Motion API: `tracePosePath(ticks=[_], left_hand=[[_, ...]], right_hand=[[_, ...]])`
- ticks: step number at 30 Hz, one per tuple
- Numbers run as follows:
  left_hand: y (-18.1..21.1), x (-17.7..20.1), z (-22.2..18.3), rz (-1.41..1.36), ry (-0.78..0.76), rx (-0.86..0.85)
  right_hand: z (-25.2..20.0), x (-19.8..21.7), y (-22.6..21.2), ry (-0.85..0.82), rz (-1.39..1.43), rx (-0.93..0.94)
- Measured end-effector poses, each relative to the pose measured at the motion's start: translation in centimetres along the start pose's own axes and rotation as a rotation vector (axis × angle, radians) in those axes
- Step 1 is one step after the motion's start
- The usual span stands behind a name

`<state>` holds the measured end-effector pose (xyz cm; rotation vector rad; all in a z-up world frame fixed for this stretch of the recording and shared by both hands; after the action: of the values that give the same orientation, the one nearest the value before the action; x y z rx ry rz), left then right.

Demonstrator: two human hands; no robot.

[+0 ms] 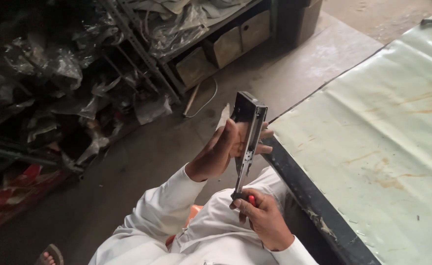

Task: Disassembling and repairing a manual staple gun using tools.

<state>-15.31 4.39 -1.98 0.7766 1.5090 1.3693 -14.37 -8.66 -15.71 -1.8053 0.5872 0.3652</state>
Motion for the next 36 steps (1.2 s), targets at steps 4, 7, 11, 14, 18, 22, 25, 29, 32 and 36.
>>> tracePosePath(ticks=[4, 7, 11, 14, 18, 22, 25, 29, 32, 36], left_hand=[[0.8, -0.9, -0.9, 0.14, 0.009, 0.013], [1.3, -2.5, -1.0, 0.256, -0.041, -0.028], [1.3, -4.1, -0.6, 0.365, -0.039, -0.056], [0.7, -4.4, -0.3, 0.383, -0.03, -0.046], [-1.2, -3.5, 0.3, 0.204, 0.01, 0.03], [-2.6, -2.8, 1.7, 0.029, 0.096, 0.07], [-3.5, -2.3, 2.1, -0.044, 0.175, 0.229], [-4.4, -1.5, 2.2, -0.161, 0.271, 0.263], [-4.8, -1.5, 2.0, -0.207, 0.291, 0.264], [-4.4, -1.9, 1.6, -0.181, 0.342, 0.276]], right_hand=[[0.9, 0.1, 1.4, -0.005, 0.061, 0.007], [1.3, 0.9, 2.2, 0.052, -0.028, 0.012], [0.8, 1.5, 1.4, 0.097, -0.077, 0.127], [-0.1, 1.2, 0.2, 0.098, -0.13, 0.185], [-1.2, 1.5, -1.0, 0.146, -0.218, 0.228], [-2.6, 2.1, -1.0, 0.184, -0.265, 0.244], [-4.3, 1.8, -2.6, 0.191, -0.223, 0.281], [-7.3, 1.9, -6.6, 0.418, -0.56, 0.482], [-8.3, 2.1, -7.6, 0.508, -0.662, 0.55], [-8.5, 2.2, -7.6, 0.512, -0.683, 0.494]])
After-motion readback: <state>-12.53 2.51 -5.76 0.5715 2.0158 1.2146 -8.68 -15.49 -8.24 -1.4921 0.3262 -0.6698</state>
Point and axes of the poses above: each hand's wrist, its own z-axis towards the middle knuckle, its own x-axis out of the back of the hand, y = z × x, the point moved 8 cm from there along z, towards the middle knuckle, and after that the axes turned 1 degree about -z, right-handed, at the moved point
